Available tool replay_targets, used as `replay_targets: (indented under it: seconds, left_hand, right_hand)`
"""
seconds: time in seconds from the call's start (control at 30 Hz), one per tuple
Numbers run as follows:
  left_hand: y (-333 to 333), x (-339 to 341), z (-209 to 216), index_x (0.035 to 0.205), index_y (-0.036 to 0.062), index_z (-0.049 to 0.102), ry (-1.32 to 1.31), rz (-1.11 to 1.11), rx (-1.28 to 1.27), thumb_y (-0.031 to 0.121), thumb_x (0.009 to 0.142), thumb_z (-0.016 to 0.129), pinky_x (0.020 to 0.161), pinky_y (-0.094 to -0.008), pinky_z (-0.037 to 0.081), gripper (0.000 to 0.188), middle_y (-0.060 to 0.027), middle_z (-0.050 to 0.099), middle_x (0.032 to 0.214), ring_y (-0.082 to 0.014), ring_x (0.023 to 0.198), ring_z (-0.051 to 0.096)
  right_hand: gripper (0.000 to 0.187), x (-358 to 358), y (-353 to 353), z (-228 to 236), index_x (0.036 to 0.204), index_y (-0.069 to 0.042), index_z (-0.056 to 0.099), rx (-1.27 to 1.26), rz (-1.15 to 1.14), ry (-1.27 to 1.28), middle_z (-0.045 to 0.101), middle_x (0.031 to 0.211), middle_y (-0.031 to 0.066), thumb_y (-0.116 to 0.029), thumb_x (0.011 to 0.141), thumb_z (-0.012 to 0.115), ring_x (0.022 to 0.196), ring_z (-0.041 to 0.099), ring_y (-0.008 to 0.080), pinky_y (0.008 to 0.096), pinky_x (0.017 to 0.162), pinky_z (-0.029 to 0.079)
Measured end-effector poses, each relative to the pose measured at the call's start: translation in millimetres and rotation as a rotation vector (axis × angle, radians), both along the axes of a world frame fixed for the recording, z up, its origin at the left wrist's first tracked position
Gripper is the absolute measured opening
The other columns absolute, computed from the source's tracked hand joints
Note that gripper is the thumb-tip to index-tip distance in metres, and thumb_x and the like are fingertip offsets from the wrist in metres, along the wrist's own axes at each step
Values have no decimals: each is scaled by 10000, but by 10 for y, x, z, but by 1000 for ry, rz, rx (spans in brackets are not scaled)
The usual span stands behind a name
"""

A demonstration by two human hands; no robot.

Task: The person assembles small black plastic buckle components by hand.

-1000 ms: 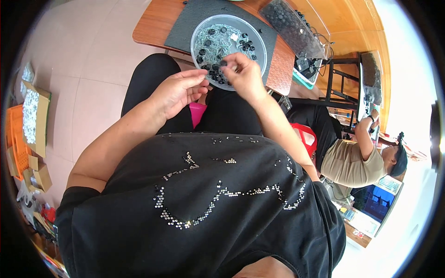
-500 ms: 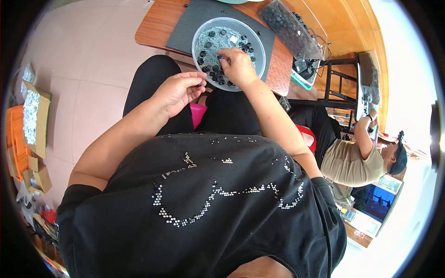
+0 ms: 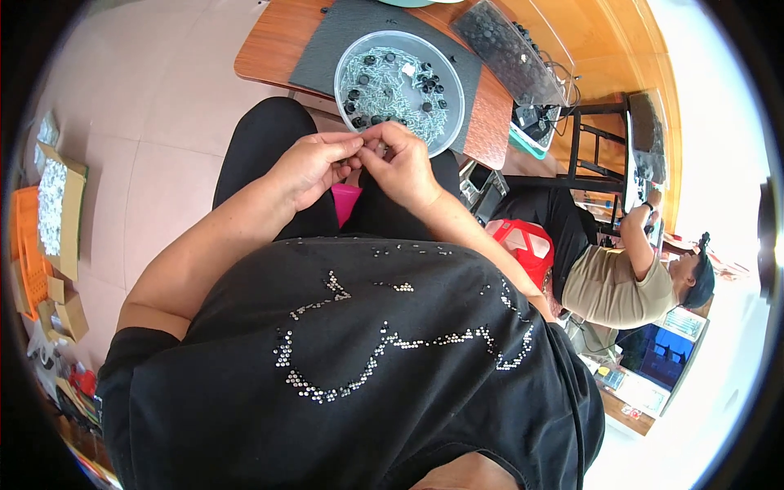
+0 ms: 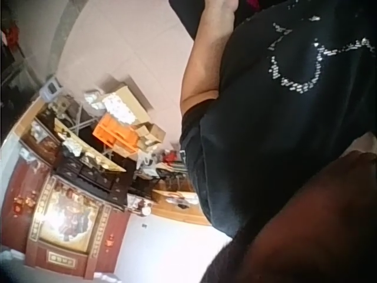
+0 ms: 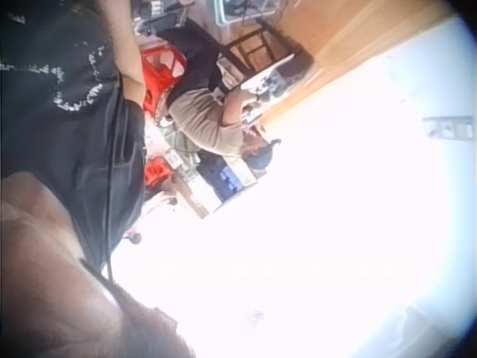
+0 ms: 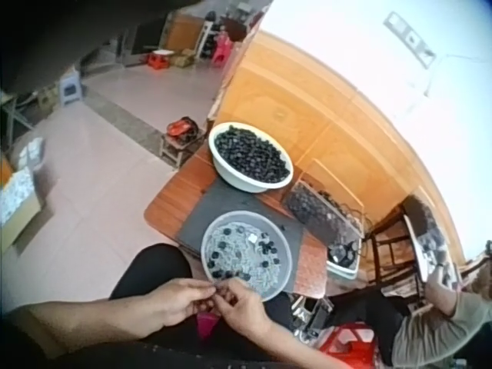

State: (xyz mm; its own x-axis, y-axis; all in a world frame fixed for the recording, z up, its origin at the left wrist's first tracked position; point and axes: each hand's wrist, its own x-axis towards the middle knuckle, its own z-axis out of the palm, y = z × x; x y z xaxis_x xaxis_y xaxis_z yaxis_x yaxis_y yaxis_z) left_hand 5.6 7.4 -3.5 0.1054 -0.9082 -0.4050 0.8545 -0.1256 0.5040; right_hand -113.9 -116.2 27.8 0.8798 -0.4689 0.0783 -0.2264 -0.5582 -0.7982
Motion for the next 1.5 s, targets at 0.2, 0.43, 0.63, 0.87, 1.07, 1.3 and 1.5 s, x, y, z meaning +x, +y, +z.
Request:
replay_targets:
  seconds: [0.2, 0.43, 0.63, 0.87, 1.07, 1.3, 1.5]
  left_hand:
    - [22, 4, -65, 1039, 24, 633, 0, 50, 83, 135, 890, 620, 673, -200, 462, 186, -8, 633, 849, -58, 720, 547]
    - [16, 27, -38, 1045, 25, 615, -7, 53, 72, 139, 913, 585, 682, -187, 454, 177, 0, 598, 860, -67, 760, 547]
    - [21, 64, -88, 1087, 28, 600, 109, 53, -11, 122, 920, 568, 702, -183, 453, 195, -7, 585, 879, -71, 806, 550]
    - [-10, 90, 9, 1118, 14, 575, 252, 135, -2, 88, 916, 565, 762, -197, 492, 216, -30, 575, 943, -88, 844, 568]
    - [-9, 85, -29, 1082, 3, 592, 301, 138, -37, 87, 899, 592, 786, -209, 499, 201, -54, 580, 958, -112, 866, 567]
    - [-16, 93, -53, 1083, 7, 591, 305, 144, -19, 53, 891, 589, 782, -208, 504, 198, -67, 582, 964, -118, 878, 572]
    - [-26, 97, -7, 1106, 10, 579, 269, 146, 23, 64, 897, 585, 749, -194, 501, 216, -52, 578, 958, -105, 858, 576]
  right_hand:
    - [93, 15, -426, -17, 849, -47, 698, -110, 18, -69, 662, 860, 113, -43, 772, 647, 786, 645, 245, 331, 696, 501]
    - [109, 184, -909, -185, 855, -71, 700, -504, 60, 104, 640, 865, 151, -66, 762, 643, 826, 632, 324, 399, 733, 515]
    - [42, 258, -902, -188, 772, -42, 627, -649, 66, 245, 634, 856, 153, -73, 744, 633, 808, 622, 340, 432, 706, 512]
    - [57, 161, -852, -128, 775, -32, 621, -202, -198, 151, 639, 716, 118, -60, 736, 653, 664, 635, 240, 349, 643, 507]
    - [45, 86, -1033, -322, 793, -31, 635, 32, -266, 20, 627, 702, 32, -35, 756, 660, 647, 579, 107, 260, 617, 474]
    - [58, 34, -998, -231, 862, -19, 629, 246, -308, 77, 600, 731, -16, 10, 813, 641, 641, 528, 52, 193, 598, 430]
    - [112, -28, -1010, -203, 933, -2, 637, 430, -300, 8, 629, 755, 14, 10, 822, 630, 657, 561, 70, 207, 595, 446]
